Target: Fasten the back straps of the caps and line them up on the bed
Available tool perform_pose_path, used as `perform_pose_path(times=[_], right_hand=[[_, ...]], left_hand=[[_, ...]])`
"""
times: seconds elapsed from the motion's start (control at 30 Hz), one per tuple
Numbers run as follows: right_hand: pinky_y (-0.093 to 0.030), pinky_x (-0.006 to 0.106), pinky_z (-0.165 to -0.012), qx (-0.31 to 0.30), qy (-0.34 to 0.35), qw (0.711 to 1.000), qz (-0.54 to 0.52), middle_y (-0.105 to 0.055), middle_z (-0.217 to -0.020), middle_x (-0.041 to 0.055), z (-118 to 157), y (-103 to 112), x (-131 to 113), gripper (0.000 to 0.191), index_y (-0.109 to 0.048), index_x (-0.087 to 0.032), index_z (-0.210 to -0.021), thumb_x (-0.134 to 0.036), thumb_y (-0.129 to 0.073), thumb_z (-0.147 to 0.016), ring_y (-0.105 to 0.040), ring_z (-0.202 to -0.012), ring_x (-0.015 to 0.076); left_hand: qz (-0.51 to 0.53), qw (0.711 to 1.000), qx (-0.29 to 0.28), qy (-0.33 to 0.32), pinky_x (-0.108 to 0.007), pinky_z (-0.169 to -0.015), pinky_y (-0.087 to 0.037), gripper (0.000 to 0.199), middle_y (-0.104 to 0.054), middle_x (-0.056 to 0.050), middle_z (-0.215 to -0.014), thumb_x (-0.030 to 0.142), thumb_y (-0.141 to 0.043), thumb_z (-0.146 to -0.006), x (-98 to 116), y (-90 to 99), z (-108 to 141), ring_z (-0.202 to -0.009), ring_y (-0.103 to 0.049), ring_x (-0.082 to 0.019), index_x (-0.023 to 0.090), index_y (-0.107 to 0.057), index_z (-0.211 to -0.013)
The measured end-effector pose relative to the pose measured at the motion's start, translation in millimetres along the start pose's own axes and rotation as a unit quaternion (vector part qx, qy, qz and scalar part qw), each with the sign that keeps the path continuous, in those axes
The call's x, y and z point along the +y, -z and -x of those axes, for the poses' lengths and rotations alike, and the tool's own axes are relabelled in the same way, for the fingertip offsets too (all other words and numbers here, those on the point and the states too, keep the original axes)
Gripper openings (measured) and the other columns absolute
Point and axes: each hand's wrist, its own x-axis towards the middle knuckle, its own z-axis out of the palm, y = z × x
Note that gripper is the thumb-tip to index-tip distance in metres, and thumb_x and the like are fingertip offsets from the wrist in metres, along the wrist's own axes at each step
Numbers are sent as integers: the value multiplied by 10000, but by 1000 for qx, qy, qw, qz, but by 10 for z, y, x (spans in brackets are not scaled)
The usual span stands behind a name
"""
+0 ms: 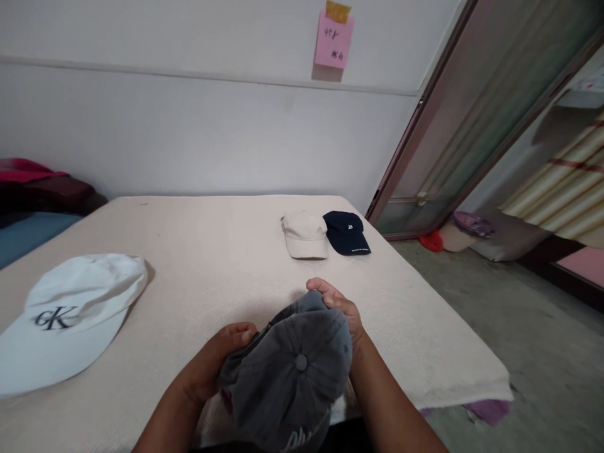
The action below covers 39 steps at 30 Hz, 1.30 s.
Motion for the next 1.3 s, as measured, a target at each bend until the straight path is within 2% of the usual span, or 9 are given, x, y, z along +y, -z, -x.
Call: perform_pose_path(times=[0.17, 0.37, 0.5, 0.63, 0.8, 0.93, 1.13, 1.23, 1.3], right_hand=[[-478, 242, -597, -2, 4, 1000, 7, -650, -719, 8, -10, 1, 3, 312, -578, -168, -1008, -238, -646, -713, -604, -616, 125], [-490, 255, -624, 16, -1, 1000, 26, -658, -765, 24, -37, -25, 4, 283, -593, -160, -1011, -200, -628, -733, -615, -655, 135], [-491, 252, -629, 25, 12, 999, 35, -651, -768, 19, -57, -20, 25, 279, -597, -158, -1019, -186, -624, -742, -606, -654, 127], [-499, 277, -664, 36, 6, 998, 52, -658, -807, 39, -60, 8, 43, 279, -596, -161, -1037, -184, -614, -760, -620, -698, 144], [-496, 255, -637, 53, 10, 997, 52, -654, -769, 27, -58, 23, 37, 279, -606, -158, -1039, -161, -611, -761, -615, -666, 133], [-493, 236, -610, 72, 22, 996, 46, -654, -752, 20, -66, 27, 27, 259, -622, -159, -1023, -152, -601, -765, -609, -638, 121], [-493, 222, -612, 106, 39, 993, 40, -657, -763, 4, -86, 63, 38, 241, -628, -180, -1008, -162, -610, -769, -607, -627, 104], [-483, 206, -591, 114, 47, 992, 40, -655, -752, -2, -98, 71, 48, 236, -625, -182, -1006, -162, -608, -772, -599, -607, 94], [-477, 201, -583, 118, 50, 991, 43, -655, -741, -5, -108, 73, 56, 235, -628, -184, -1002, -168, -616, -768, -596, -600, 91]], left_hand=[[15, 996, 55, -64, -186, -427, -269, 239, -494, 39, -520, 304, -680, -745, 23, 109, -14, -442, -386, -65, 144, -555, -619], [54, 988, 63, -129, -209, -508, -395, 149, -602, -3, -627, 255, -706, -688, 71, 120, -38, -537, -521, -110, 146, -624, -748], [49, 987, 58, -144, -247, -602, -463, 178, -675, -51, -756, 240, -676, -691, 83, 103, -40, -656, -599, -162, 145, -647, -839], [15, 983, 88, -159, -252, -626, -474, 216, -703, -61, -801, 242, -666, -701, 78, 102, -39, -685, -621, -174, 153, -660, -897], [-66, 982, 111, -135, -272, -663, -466, 276, -719, -98, -884, 293, -629, -766, 74, 111, -44, -753, -640, -205, 141, -675, -992], [-117, 981, 98, -116, -244, -591, -434, 205, -703, -44, -747, 271, -666, -756, 85, 146, -37, -639, -607, -165, 168, -700, -930], [-173, 951, 189, -173, -191, -504, -374, 133, -640, 11, -632, 277, -681, -756, 73, 164, -55, -556, -515, -112, 178, -711, -839], [-112, 962, 195, -151, -197, -488, -388, 168, -608, 29, -571, 319, -658, -775, 36, 133, -78, -521, -512, -113, 176, -700, -853], [-42, 974, 173, -139, -206, -521, -427, 182, -629, 19, -599, 329, -634, -797, 13, 103, -96, -551, -545, -119, 162, -691, -842]])
